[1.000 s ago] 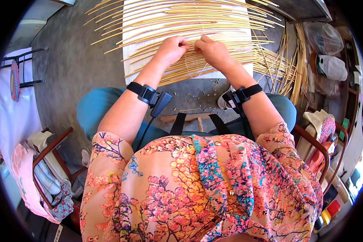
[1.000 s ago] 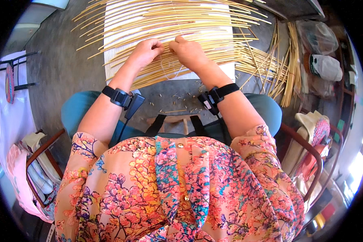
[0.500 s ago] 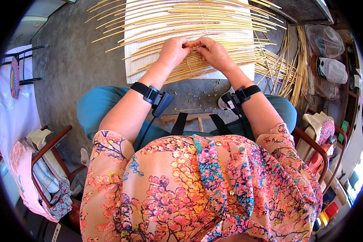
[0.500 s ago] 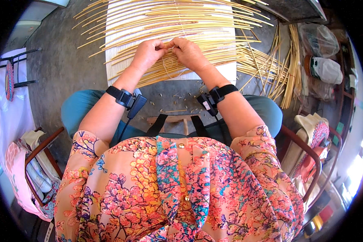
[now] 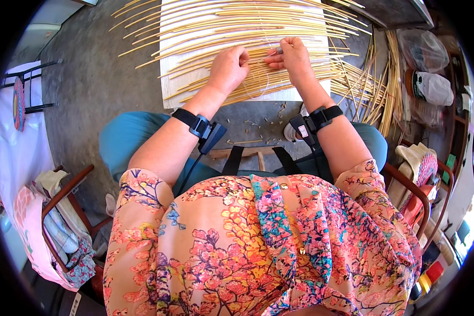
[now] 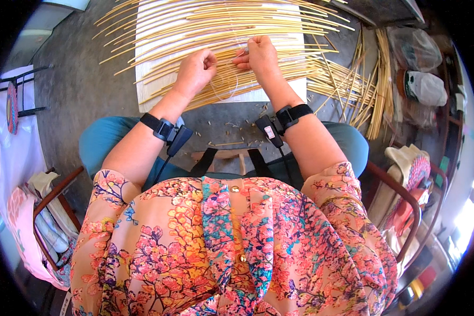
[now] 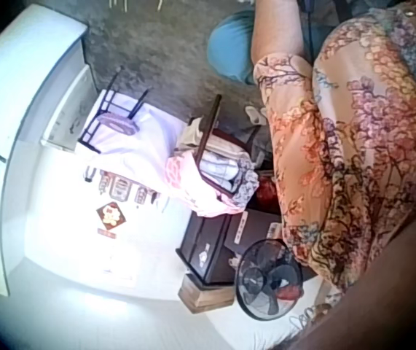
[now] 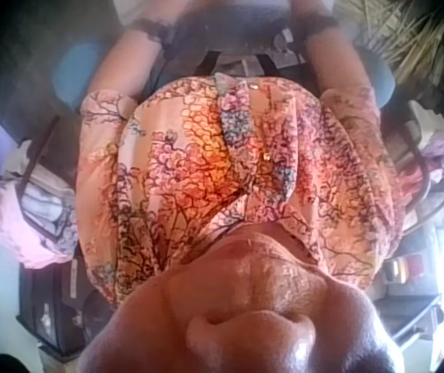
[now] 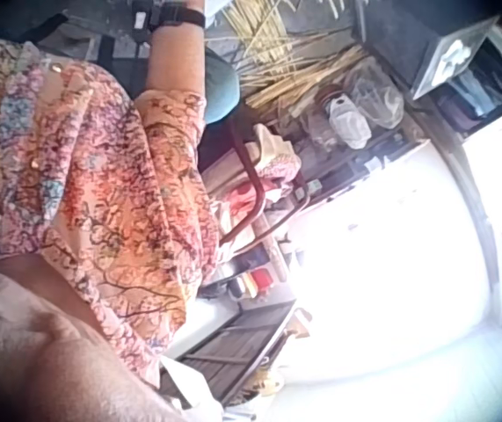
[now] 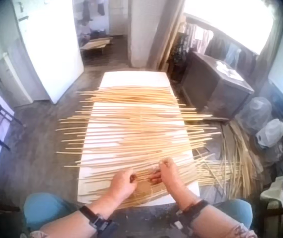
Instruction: The person weaves a structure using long thin strips of wood, threading a white cord through the wood strips to bind them together while they are laid out on a table.
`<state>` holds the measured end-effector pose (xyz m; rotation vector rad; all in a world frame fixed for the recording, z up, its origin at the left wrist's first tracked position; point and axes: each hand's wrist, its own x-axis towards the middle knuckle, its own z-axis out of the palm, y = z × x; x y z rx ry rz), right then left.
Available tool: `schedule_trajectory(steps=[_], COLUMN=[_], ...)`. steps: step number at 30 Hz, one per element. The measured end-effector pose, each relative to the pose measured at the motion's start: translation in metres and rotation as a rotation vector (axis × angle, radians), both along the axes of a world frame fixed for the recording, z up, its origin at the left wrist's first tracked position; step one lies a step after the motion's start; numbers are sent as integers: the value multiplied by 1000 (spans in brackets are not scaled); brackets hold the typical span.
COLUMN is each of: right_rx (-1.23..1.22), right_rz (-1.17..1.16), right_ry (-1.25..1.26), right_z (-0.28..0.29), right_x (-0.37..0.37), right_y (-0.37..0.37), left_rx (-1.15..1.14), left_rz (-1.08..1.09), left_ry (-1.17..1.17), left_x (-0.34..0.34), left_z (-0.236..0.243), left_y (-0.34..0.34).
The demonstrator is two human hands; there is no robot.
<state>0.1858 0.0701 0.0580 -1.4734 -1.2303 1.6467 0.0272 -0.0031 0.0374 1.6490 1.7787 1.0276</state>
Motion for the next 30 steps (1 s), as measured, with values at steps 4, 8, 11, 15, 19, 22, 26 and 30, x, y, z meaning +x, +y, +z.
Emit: schedule_trajectory(steps=[4, 8, 11, 15, 19, 22, 26, 30], right_rx=[-30, -11, -18, -16, -19, 3, 9, 27], right_rz=[3, 12, 7, -13, -16, -95, -310, -546], right_ry=[-10, 4, 16, 36, 64, 128, 244, 488], right_z=[-5, -6, -9, -15, -16, -13, 4, 6], right_x=[-1, -4, -6, -7, -7, -4, 4, 40], right_y=[-2, -6, -7, -7, -7, -5, 10, 41], left_rx=[-30, -35, -13, 9, 10, 59, 135, 103], left_rz=[-34, 3, 51, 81, 92, 88, 78, 77], left_ry=[86, 173, 244, 304, 352, 368, 356, 316], left_x=[7, 10, 12, 16, 16, 16, 13, 14], left_z=[9, 2, -1, -2, -5, -9, -14, -12], left_y=[-1, -1, -2, -2, -1, -1, -5, -5])
